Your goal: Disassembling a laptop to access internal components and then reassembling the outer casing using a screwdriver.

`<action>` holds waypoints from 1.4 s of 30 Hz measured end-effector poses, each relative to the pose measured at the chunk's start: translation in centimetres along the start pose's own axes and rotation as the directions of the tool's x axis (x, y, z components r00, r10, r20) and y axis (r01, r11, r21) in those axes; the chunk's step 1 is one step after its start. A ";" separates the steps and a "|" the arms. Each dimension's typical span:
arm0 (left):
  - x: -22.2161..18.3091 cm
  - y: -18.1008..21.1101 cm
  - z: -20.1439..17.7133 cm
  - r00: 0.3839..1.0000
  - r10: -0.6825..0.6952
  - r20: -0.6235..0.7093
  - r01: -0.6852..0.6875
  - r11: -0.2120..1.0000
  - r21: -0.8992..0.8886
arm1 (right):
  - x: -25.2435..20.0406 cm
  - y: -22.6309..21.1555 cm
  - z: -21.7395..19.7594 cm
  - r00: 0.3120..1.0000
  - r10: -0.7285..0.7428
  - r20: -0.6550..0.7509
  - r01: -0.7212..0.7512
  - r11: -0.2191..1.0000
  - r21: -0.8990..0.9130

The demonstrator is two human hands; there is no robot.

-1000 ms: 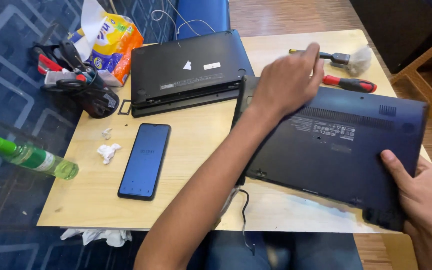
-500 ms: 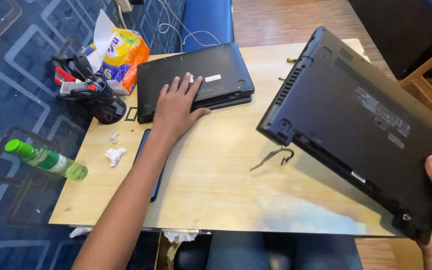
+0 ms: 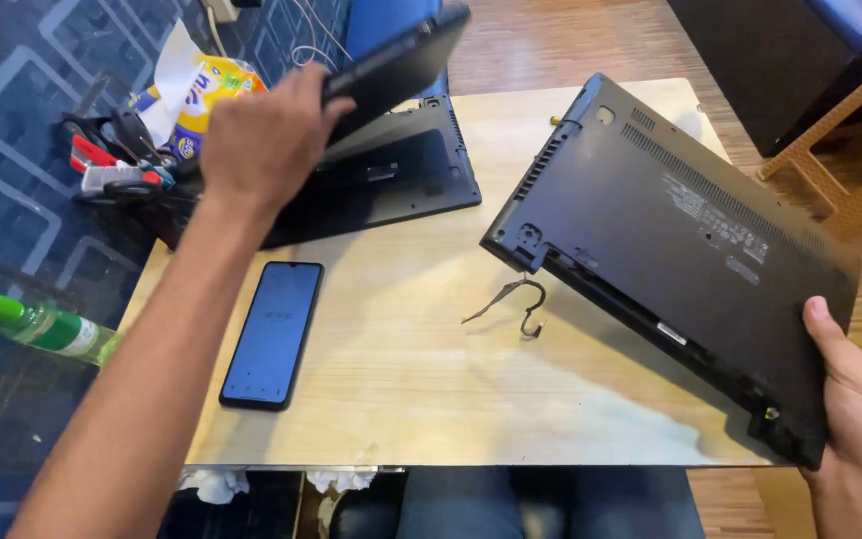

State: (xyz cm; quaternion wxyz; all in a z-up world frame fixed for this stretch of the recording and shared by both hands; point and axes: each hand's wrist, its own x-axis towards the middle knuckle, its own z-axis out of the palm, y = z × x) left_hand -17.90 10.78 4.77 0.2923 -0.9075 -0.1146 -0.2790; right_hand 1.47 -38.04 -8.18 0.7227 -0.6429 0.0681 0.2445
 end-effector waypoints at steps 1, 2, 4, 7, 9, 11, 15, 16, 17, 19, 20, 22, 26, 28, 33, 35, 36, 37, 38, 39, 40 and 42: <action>0.6 -1.1 -0.1 0.997 -0.071 -0.020 0.072 0.997 0.041 | 0.8 0.7 -0.2 0.994 -0.080 -0.072 0.078 0.996 -0.030; 1.3 -2.1 -0.2 0.989 -0.140 -0.042 0.143 0.986 0.080 | 1.6 1.4 -0.4 0.977 -0.162 -0.140 0.154 0.986 -0.066; 1.3 -4.0 0.7 0.973 -0.195 -0.122 0.200 0.979 0.028 | 0.1 0.2 2.8 0.981 -0.157 -0.112 0.152 0.987 -0.058; 1.4 -5.8 -0.1 0.920 -0.305 -0.247 0.273 0.949 -0.156 | -1.1 -2.2 8.0 0.991 -0.129 -0.047 0.126 0.990 -0.068; 1.5 -7.1 -1.0 0.887 -0.367 -0.279 0.289 0.914 -0.284 | -0.9 -3.7 11.4 0.995 -0.101 -0.007 0.100 0.990 -0.097; 0.7 -7.0 -1.0 0.886 -0.373 -0.276 0.293 0.911 -0.291 | -0.2 -4.7 14.7 0.994 -0.043 0.102 0.052 0.995 -0.086; -0.6 -8.2 -1.8 0.888 -0.379 -0.259 0.304 0.909 -0.287 | 2.6 -6.0 20.4 0.973 -0.030 0.228 0.045 0.997 -0.061; -0.8 -8.6 -2.0 0.889 -0.379 -0.257 0.305 0.909 -0.285 | 2.8 -6.4 21.7 0.970 -0.007 0.243 0.036 0.992 -0.118; -0.9 -9.0 -2.3 0.889 -0.378 -0.258 0.305 0.909 -0.282 | 3.0 -7.0 23.1 0.966 0.013 0.258 0.033 0.984 -0.173; -1.1 -9.5 -2.8 0.889 -0.379 -0.259 0.306 0.910 -0.280 | 4.6 -6.2 25.0 0.951 -0.052 0.306 0.103 0.983 -0.153; -1.3 -9.6 -3.0 0.888 -0.379 -0.259 0.307 0.910 -0.280 | 5.4 -5.7 25.9 0.932 -0.117 0.344 0.171 0.976 -0.131; -1.7 -9.8 -3.2 0.889 -0.380 -0.254 0.307 0.908 -0.284 | 6.4 -5.6 28.1 0.924 -0.107 0.367 0.170 0.975 -0.144; -1.7 -10.0 -3.4 0.893 -0.373 -0.253 0.295 0.909 -0.296 | 9.3 -5.0 32.1 0.899 -0.068 0.432 0.187 0.952 -0.241; -2.1 -10.8 -2.6 0.892 -0.370 -0.259 0.291 0.909 -0.297 | 9.8 -4.9 34.2 0.887 -0.080 0.454 0.224 0.935 -0.273; -8.4 -15.1 8.1 0.889 -0.371 -0.267 0.287 0.908 -0.305 | 12.6 -3.6 38.4 0.877 -0.146 0.457 0.428 0.669 -0.607; -8.9 -15.1 9.0 0.889 -0.367 -0.273 0.278 0.908 -0.314 | 16.0 -2.4 39.2 0.843 -0.244 0.479 0.538 0.385 -0.750; -8.9 -14.6 9.5 0.889 -0.366 -0.274 0.274 0.907 -0.321 | 14.9 -2.7 39.5 0.843 -0.246 0.478 0.538 0.386 -0.750; -9.2 -14.0 10.0 0.891 -0.366 -0.269 0.272 0.904 -0.331 | 13.8 -2.6 39.6 0.825 -0.282 0.489 0.556 0.258 -0.790; -9.5 -13.2 10.5 0.892 -0.367 -0.263 0.270 0.901 -0.340 | 12.6 -2.6 39.6 0.804 -0.315 0.505 0.562 0.126 -0.817; -6.8 -11.4 6.9 0.895 -0.366 -0.256 0.266 0.897 -0.351 | 13.0 -2.0 39.7 0.809 -0.308 0.500 0.556 0.127 -0.821; -4.5 -9.5 2.8 0.897 -0.365 -0.249 0.263 0.894 -0.363 | 13.4 -1.6 39.8 0.770 -0.360 0.527 0.582 0.059 -0.811; -0.9 -7.2 -3.0 0.894 -0.358 -0.269 0.247 0.895 -0.372 | 13.3 -2.0 40.4 0.712 -0.432 0.554 0.610 -0.011 -0.793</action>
